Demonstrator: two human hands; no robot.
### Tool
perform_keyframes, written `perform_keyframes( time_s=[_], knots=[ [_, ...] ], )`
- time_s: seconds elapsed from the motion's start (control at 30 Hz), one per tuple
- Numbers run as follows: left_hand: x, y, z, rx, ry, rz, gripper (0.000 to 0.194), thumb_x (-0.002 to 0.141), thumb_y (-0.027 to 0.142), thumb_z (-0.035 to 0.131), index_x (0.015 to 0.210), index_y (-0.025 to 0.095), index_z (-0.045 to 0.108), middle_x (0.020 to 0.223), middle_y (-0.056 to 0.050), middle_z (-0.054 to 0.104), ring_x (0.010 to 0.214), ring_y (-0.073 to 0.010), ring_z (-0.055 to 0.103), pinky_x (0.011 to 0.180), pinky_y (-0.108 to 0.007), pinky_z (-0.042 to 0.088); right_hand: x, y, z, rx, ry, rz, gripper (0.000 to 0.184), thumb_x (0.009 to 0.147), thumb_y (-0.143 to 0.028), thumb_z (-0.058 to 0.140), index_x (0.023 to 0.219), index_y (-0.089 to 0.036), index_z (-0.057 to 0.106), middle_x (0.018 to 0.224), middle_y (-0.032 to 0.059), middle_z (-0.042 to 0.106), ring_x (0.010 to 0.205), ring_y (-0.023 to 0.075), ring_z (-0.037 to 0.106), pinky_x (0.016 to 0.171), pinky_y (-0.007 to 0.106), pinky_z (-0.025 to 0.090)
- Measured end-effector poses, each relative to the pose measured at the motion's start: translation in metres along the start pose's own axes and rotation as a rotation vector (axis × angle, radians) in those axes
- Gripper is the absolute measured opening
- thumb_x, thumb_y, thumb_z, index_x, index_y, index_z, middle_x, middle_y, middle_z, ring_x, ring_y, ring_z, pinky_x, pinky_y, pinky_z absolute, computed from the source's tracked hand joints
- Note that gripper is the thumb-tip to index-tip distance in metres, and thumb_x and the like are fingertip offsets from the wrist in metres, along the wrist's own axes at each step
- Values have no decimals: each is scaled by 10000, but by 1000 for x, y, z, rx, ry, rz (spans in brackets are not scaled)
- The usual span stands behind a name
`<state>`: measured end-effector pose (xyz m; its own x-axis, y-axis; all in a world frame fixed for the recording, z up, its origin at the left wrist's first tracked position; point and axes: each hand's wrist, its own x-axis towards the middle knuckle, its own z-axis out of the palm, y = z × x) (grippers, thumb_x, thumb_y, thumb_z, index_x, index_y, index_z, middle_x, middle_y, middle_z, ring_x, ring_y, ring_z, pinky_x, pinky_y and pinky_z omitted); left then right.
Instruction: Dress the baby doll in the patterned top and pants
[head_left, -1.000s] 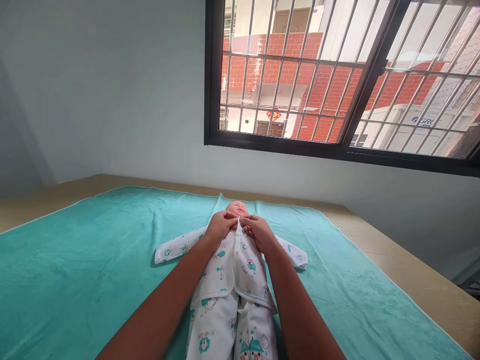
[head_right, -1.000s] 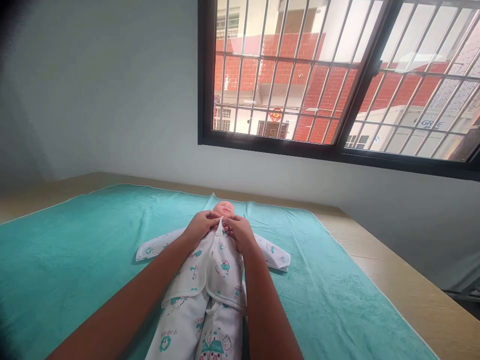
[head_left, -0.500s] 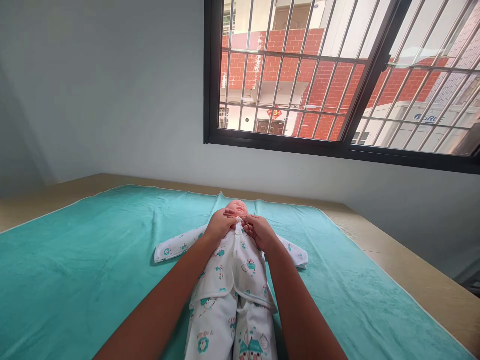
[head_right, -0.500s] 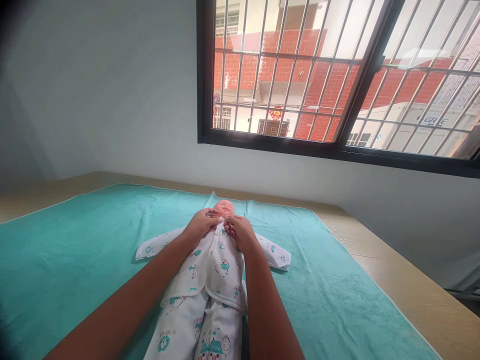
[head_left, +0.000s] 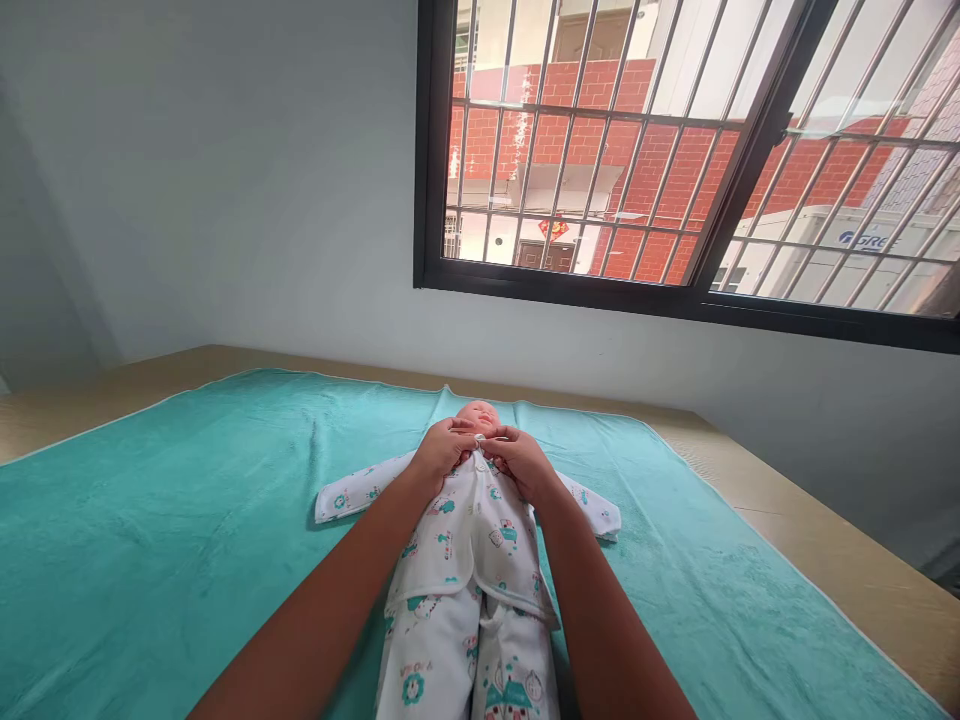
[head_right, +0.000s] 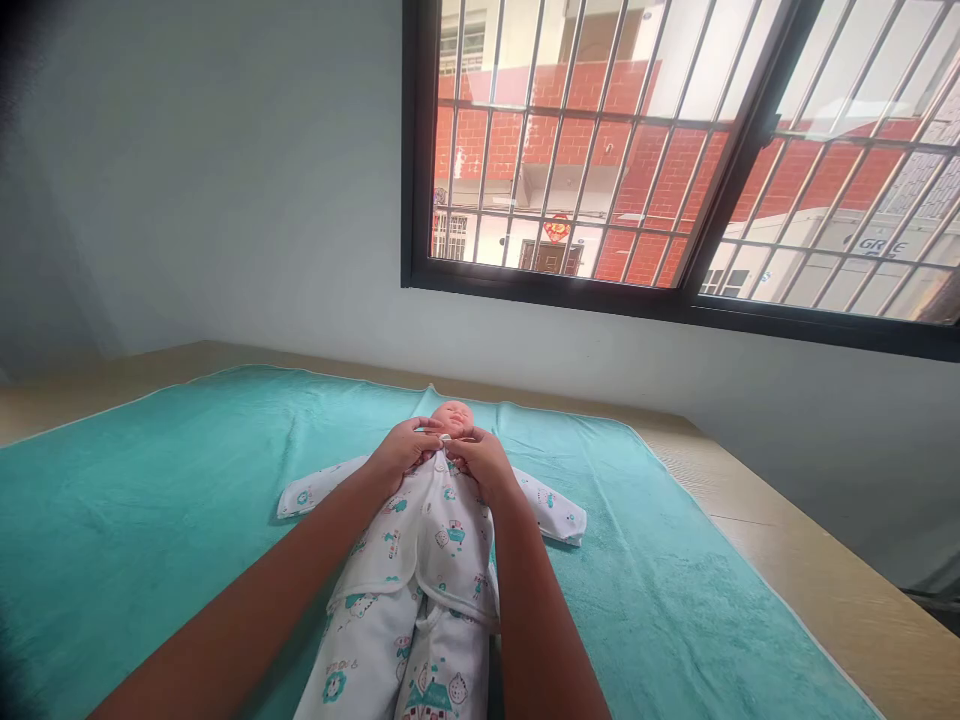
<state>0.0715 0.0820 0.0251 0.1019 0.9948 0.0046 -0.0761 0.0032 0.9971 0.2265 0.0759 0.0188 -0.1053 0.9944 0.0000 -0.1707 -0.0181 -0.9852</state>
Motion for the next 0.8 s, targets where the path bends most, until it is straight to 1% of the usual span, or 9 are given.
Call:
perform_keyframes(
  time_s=[0.1,0.17,0.3,0.4,0.47,0.63,0.7,0.8],
  knots=[
    [-4,4,1,7,-17,5,439,642,150,673,1071,130,578,462,84,476,395,-65,363,393,-174,239,1,1,1,-34,8,-19,255,625,-273,801,801,-154,660,602,-35,605,459,30,405,425,150,299],
    [-4,5,2,17,-17,25,408,644,132,662,1045,136,580,487,79,492,407,-63,379,400,-173,257,2,2,1,-48,21,-27,235,639,-299,786,774,-152,663,609,-32,606,457,31,399,418,157,278],
    [-1,0,6,56,9,69,395,610,74,643,995,146,590,626,44,588,439,-53,416,420,-176,293,5,4,1,-53,47,-15,239,642,-338,773,665,-147,630,573,-32,571,455,40,397,415,173,278],
    [1,-4,7,83,23,95,401,610,75,647,1000,153,594,705,23,625,470,-54,449,441,-175,313,6,4,0,-40,51,10,247,616,-328,786,651,-145,624,565,-28,565,458,45,404,415,178,291],
    [2,-5,7,101,26,106,399,618,94,662,1007,154,595,698,23,622,474,-58,458,442,-175,309,5,3,0,-24,49,22,249,605,-324,788,649,-145,621,562,-27,562,456,46,403,411,182,291],
    [-1,2,7,143,-1,110,400,680,196,699,1060,151,585,561,64,529,423,-69,415,414,-181,277,6,2,1,13,68,24,242,607,-328,774,667,-148,624,563,-34,557,439,41,372,396,189,270],
    [-3,4,7,151,-21,124,396,701,219,698,1072,147,580,584,53,547,435,-74,429,425,-184,307,7,3,1,24,77,27,237,612,-331,766,671,-151,623,563,-36,553,437,42,364,392,192,267],
    [-2,2,7,165,-51,164,380,708,200,684,1069,145,581,675,19,605,495,-84,486,479,-195,375,9,4,0,33,77,40,228,603,-317,766,650,-155,613,562,-37,550,437,43,367,391,193,271]
  ],
)
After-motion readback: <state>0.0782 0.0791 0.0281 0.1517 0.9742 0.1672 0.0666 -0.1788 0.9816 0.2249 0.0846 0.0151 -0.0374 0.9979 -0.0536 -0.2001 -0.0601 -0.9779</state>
